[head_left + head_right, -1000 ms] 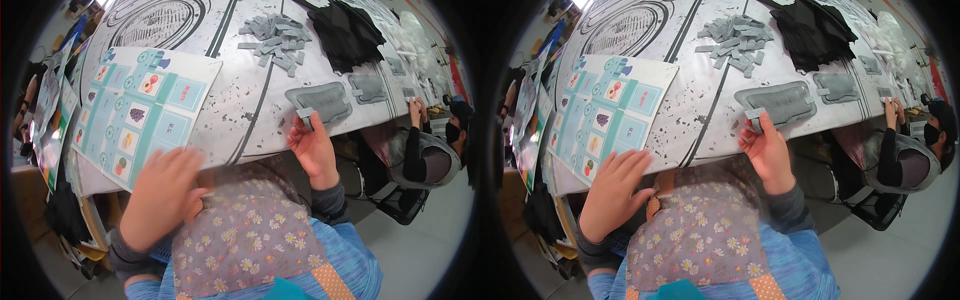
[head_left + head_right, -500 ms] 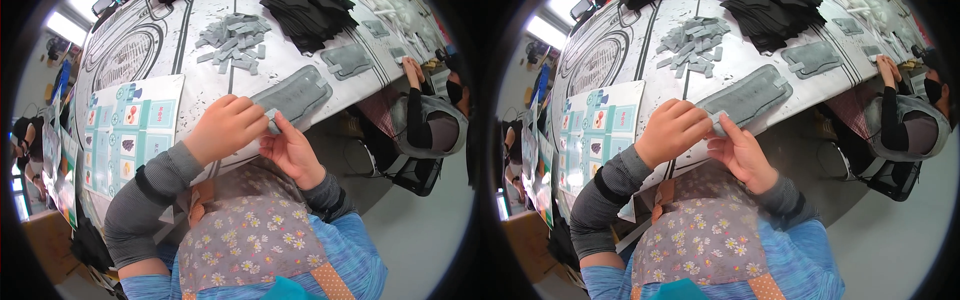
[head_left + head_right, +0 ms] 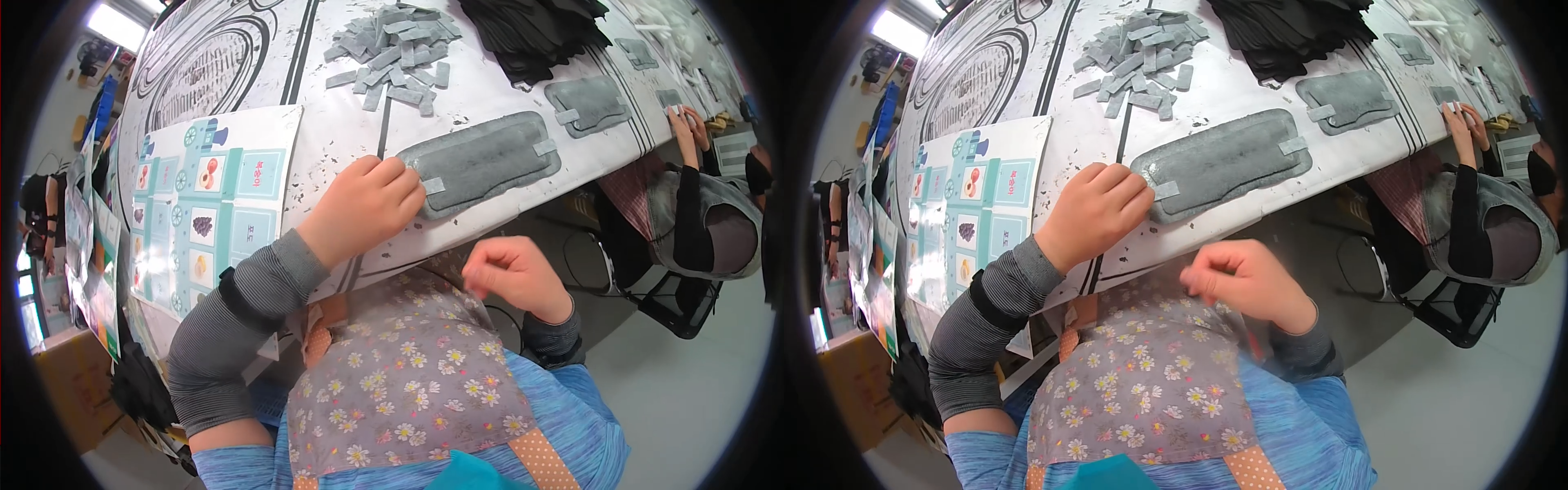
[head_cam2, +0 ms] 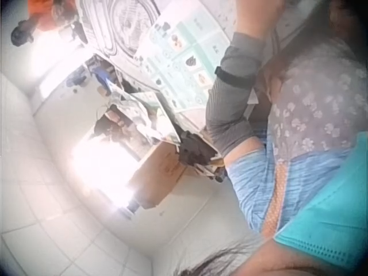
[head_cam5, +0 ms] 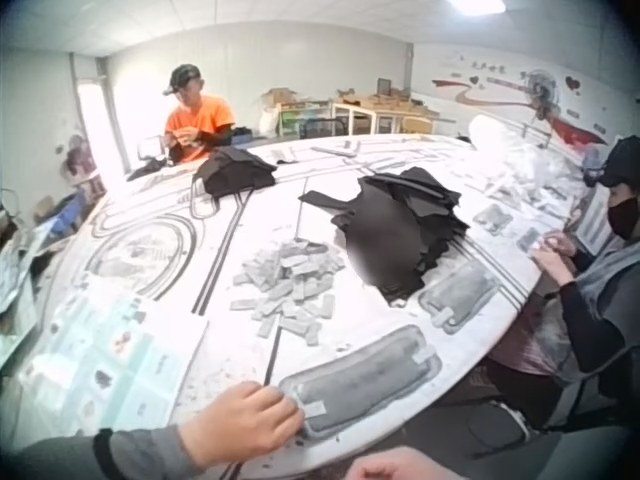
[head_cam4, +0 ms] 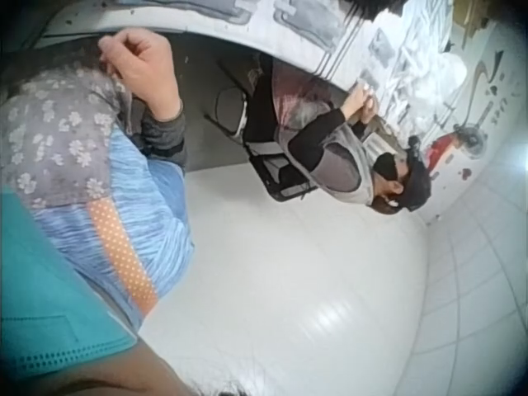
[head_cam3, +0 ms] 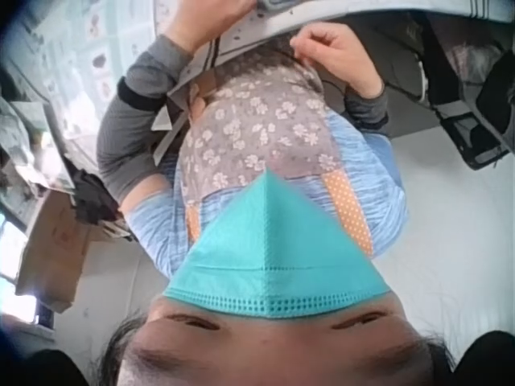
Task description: Applying small adhesive strips or Velcro to grey foam shoe components according to an instruction guide.
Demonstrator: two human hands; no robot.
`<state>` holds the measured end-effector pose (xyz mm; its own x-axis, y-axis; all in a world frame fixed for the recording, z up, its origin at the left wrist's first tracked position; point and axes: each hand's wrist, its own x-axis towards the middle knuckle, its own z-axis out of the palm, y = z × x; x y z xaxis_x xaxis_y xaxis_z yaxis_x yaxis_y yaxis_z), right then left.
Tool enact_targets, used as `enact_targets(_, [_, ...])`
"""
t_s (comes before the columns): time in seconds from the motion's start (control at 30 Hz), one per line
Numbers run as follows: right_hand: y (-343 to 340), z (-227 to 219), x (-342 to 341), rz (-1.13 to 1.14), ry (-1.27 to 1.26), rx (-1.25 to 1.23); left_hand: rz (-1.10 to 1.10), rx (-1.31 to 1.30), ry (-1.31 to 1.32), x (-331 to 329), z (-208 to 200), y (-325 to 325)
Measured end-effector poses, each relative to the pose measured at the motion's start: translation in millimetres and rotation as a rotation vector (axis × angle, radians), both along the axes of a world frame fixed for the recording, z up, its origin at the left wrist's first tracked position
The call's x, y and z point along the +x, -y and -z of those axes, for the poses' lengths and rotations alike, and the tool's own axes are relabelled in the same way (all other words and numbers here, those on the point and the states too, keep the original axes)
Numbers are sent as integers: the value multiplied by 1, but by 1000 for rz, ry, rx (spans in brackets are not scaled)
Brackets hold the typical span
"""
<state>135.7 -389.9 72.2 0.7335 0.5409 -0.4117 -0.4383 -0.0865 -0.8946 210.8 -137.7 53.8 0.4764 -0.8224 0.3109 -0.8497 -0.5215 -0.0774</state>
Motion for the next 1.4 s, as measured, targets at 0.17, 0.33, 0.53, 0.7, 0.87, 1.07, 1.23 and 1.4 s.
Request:
enact_targets(0.17, [9, 5, 5, 341, 325, -305, 0, 4, -59, -3, -5, -2])
enact_targets(0.33, [-10, 17, 1, 474, 614, -239, -80, -14, -137, -26, -32, -16])
enact_targets(0.53, [-3, 16, 0, 284, 755, -258, -309, -101, -485, -85, -93, -61])
enact_targets(0.7, [-32, 23, 6, 114, 862, 22, -762, -414, -365, -140, -82, -132])
enact_targets(0.87, [-78, 21, 10, -277, 840, 8, -1603, -520, -10, -236, -17, -203])
enact_targets(1.07, [-122, 9, 0, -481, 543, -107, -1539, -1434, -922, -282, 50, -210])
enact_targets(1.23, [-146, 23, 5, -446, 308, 73, -1202, -2145, -1041, -260, 43, -167])
enact_targets(1.4, [-152, 22, 14, -144, -283, 319, -894, -2199, -860, -284, -2, -169])
